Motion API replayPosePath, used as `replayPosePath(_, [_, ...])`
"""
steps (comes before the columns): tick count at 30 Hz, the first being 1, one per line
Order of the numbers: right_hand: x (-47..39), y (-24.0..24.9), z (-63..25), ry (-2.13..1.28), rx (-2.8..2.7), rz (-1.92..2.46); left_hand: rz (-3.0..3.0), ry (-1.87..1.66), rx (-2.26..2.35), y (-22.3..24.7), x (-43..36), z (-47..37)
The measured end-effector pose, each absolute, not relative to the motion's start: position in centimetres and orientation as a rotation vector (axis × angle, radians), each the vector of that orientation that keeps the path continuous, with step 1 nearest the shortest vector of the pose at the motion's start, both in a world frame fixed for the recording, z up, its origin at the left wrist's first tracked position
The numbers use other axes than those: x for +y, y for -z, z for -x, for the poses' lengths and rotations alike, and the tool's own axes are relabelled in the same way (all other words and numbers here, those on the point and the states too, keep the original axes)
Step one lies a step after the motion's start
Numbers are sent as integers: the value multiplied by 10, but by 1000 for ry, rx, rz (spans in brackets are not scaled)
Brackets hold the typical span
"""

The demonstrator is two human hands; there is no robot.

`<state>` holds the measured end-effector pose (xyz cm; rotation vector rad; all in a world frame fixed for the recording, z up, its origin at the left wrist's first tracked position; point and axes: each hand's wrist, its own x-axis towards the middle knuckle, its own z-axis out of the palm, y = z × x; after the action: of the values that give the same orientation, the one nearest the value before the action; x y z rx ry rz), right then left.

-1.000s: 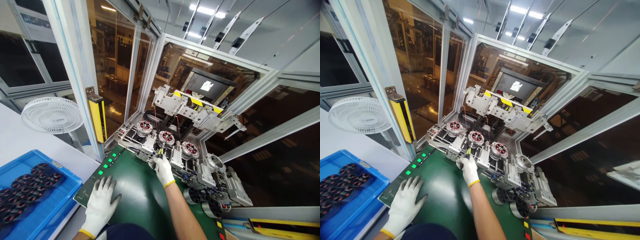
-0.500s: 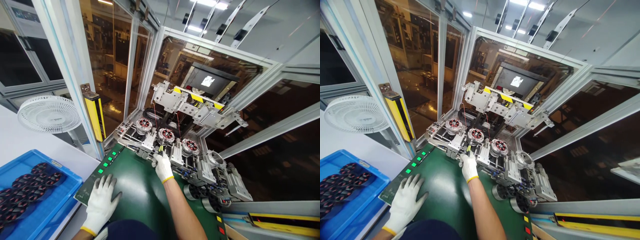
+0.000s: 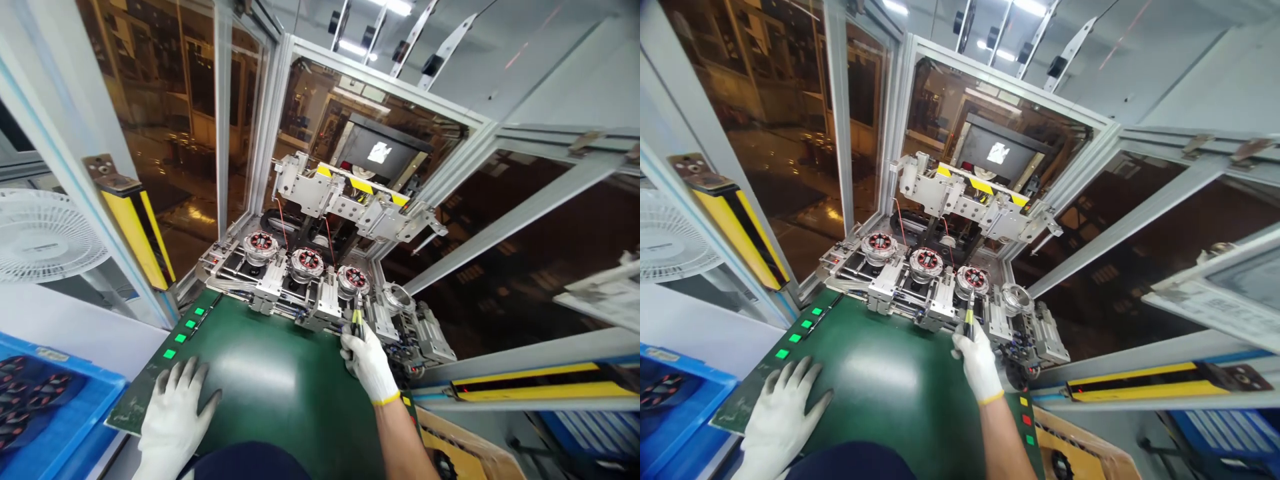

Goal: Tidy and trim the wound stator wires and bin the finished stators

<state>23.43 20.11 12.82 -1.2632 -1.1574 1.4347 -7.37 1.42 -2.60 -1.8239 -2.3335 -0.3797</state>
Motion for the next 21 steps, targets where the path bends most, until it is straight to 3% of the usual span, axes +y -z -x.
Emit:
replayPosePath(7, [217,-99,-239,-1608,-884,1181,1840,328,-2334,28,14,72])
replayPosePath(21, [235,-98,-220,-1436,-967,1201,1832,318,-2325,27,14,72])
